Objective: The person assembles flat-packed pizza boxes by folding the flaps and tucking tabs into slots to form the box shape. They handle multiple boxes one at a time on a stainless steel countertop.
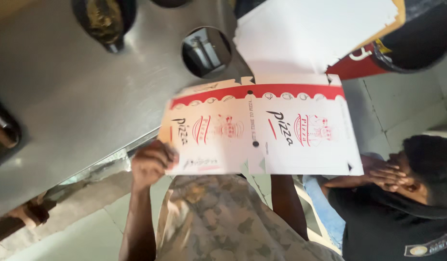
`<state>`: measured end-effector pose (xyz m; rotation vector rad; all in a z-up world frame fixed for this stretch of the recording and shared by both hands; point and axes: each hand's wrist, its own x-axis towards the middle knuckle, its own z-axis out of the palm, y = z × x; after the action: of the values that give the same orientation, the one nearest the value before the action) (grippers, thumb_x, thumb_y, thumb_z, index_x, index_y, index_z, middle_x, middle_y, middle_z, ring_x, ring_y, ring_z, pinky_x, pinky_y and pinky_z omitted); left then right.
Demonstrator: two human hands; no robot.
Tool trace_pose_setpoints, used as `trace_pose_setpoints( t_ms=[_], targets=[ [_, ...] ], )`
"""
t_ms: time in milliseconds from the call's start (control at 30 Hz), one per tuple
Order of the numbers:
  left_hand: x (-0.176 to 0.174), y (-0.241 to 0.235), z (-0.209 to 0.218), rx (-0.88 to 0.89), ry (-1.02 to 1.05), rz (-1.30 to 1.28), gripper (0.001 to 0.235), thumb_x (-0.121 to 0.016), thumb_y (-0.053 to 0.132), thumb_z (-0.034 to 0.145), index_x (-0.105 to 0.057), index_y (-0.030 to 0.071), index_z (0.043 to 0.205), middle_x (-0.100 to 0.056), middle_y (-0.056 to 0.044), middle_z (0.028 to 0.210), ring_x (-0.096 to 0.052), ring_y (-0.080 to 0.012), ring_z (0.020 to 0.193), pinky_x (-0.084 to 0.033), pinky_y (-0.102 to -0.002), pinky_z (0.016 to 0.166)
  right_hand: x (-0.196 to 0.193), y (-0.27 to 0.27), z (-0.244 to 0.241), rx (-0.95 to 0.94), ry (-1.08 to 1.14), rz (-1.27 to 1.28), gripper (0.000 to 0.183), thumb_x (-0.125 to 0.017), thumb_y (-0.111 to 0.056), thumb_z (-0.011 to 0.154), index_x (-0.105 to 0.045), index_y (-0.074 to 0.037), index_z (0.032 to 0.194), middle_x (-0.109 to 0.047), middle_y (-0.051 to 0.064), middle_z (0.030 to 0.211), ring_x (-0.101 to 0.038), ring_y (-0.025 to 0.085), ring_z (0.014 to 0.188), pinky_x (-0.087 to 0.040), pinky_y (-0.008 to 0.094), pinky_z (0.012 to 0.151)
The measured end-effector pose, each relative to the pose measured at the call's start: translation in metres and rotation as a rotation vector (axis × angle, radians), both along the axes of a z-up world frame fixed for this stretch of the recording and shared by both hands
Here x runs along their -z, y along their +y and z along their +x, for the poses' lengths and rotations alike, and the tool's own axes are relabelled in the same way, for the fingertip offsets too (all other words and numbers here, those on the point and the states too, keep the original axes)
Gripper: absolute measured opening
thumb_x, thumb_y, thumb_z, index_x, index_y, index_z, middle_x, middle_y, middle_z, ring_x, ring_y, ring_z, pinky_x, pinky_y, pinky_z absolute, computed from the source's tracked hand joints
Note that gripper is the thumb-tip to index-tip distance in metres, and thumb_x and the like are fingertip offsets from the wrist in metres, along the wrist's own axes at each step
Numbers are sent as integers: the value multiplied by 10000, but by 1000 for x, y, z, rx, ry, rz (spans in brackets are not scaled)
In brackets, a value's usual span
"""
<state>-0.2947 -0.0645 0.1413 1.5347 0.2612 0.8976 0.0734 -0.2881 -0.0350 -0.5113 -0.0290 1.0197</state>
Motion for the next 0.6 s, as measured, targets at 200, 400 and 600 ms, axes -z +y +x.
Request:
trace_pose_setpoints(
  t_ms=[200, 400, 600],
  targets=[
    [-90, 3, -94, -165, 300, 440, 276, -855, -12, 702, -631, 113, 603, -722, 30, 713, -727, -112, 823, -545, -276, 764, -19, 63, -70, -73, -42, 70, 614, -620, -330, 1008, -390, -148, 1546, -601, 57, 1391, -591, 205, 1266, -493, 415, 1024],
    [-104, 17, -202, -219, 173, 440, 293, -835, 6, 760, -611, 105, 599, -693, 13, 708, -700, -163, 786, -553, -310, 690, -31, 147, -169, -132, -91, 93, 644, -658, -330, 992, -390, -154, 1551, -597, 59, 1381, -600, 216, 1248, -496, 416, 1008],
    [-34, 21, -329, -473, -136, -169, 298, -688, -87, 838, -490, 69, 678, -626, -36, 762, -652, -177, 752, -556, -348, 655, -35, 202, -253, -178, -153, 32, 676, -696, -330, 976, -390, -160, 1555, -592, 61, 1371, -609, 227, 1230, -499, 417, 991]
  ],
)
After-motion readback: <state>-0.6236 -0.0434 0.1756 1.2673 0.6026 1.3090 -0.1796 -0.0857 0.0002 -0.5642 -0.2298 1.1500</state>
